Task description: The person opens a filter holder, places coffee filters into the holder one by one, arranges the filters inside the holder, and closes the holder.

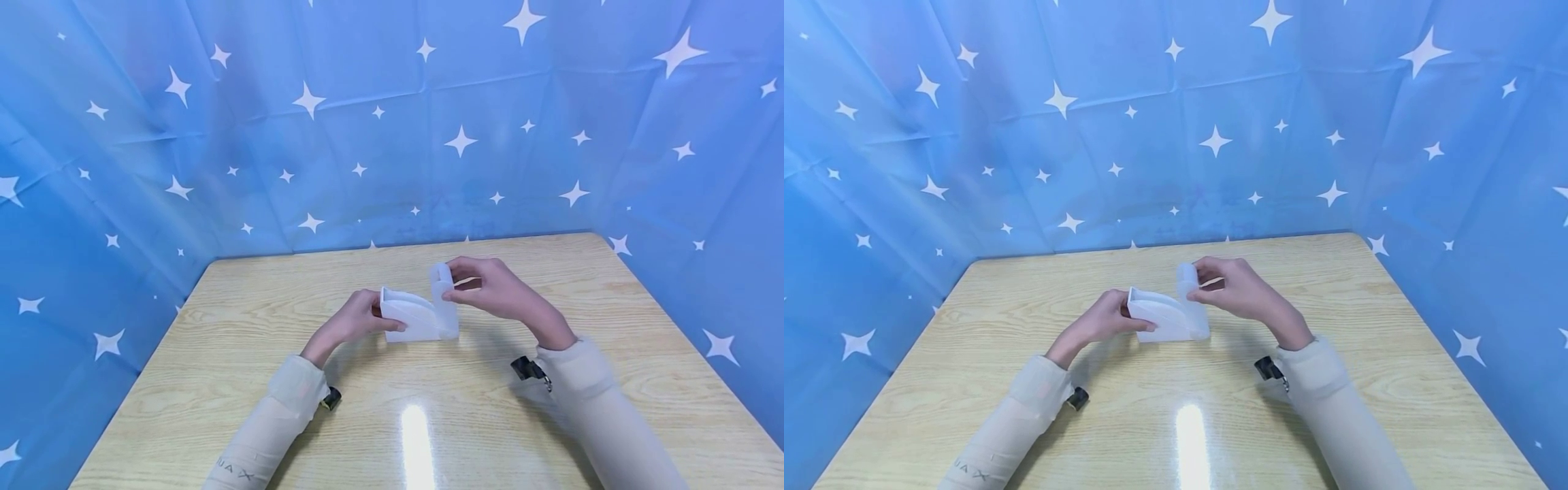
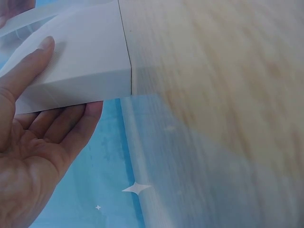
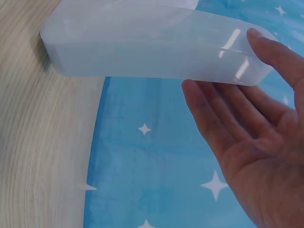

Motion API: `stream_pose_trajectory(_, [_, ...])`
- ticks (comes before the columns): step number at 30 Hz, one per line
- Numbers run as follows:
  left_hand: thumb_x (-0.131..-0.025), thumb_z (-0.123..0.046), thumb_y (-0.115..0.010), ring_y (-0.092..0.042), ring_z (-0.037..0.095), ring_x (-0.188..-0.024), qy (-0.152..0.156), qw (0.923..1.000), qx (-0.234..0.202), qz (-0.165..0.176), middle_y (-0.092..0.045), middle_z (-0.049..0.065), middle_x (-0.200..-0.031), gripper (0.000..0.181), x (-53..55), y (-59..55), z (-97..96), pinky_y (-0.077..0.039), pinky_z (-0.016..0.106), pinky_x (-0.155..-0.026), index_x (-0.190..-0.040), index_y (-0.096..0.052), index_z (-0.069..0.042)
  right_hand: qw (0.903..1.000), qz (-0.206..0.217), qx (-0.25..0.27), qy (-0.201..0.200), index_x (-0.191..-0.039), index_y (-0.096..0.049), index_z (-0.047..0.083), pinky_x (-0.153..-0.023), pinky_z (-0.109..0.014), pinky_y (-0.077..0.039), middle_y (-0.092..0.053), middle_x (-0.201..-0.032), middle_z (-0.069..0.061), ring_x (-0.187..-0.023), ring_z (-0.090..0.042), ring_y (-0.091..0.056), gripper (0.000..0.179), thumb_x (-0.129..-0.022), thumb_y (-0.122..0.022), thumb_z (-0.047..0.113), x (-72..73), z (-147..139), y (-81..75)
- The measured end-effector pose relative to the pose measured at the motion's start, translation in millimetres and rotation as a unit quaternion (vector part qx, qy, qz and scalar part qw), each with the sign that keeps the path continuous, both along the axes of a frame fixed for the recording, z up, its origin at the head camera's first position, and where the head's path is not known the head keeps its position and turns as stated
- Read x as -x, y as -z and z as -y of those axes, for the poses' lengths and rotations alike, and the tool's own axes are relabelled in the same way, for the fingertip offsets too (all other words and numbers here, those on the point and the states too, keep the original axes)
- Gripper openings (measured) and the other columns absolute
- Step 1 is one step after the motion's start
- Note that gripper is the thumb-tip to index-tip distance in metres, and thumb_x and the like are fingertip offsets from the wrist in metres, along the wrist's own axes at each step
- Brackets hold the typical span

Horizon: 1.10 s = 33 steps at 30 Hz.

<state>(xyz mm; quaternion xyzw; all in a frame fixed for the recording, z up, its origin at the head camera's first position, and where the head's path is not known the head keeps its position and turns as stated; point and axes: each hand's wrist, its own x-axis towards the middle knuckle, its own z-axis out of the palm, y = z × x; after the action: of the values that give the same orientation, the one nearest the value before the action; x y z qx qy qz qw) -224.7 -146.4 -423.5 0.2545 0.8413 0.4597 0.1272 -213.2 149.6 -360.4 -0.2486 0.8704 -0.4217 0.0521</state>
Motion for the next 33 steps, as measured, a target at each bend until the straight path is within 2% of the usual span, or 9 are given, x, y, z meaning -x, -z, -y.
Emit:
stream_pose_trajectory(13, [-0.086, -0.022, -0.086, -0.073, 0.012, -0.086, 0.004, 0.9999, -0.007, 0.006, -0.078, 0.007, -0.106, 0.033, 0.6, 0.1, -0.4, -0.058, 0.028, -0.075, -0.115, -0.075, -0.011, 0.9996, -0.017, 0.007, -0.023, -0.131, -0.066, 0.012, -0.1, -0.05, -0.056, -0.072, -0.12, -0.007, -0.114, -0.027, -0.07, 0.038, -0.095, -0.077, 0.021, -4.3, 10.6, 3.0])
stream_pose_trajectory(22, [-0.086, -0.023, -0.086, -0.074, 0.013, -0.088, 0.008, 0.9999, -0.008, 0.009, -0.078, 0.007, -0.107, 0.034, 0.3, -0.2, -0.5, -0.059, 0.029, -0.076, -0.116, -0.075, -0.011, 0.9978, -0.049, 0.004, -0.045, -0.127, -0.067, 0.009, -0.096, -0.047, -0.058, -0.074, -0.115, -0.008, -0.111, -0.028, -0.072, 0.035, -0.095, -0.077, 0.018, -4.0, 15.7, 7.7])
stream_pose_trajectory(33, [-0.086, -0.023, -0.086, -0.073, 0.013, -0.086, 0.006, 0.9999, -0.006, 0.01, -0.078, 0.007, -0.106, 0.034, -0.4, -0.5, -1.0, -0.058, 0.029, -0.075, -0.116, -0.075, -0.012, 0.9969, -0.055, 0.0, -0.056, -0.129, -0.066, 0.008, -0.097, -0.047, -0.058, -0.074, -0.116, -0.008, -0.111, -0.028, -0.073, 0.037, -0.095, -0.077, 0.018, -5.3, 18.5, 10.7])
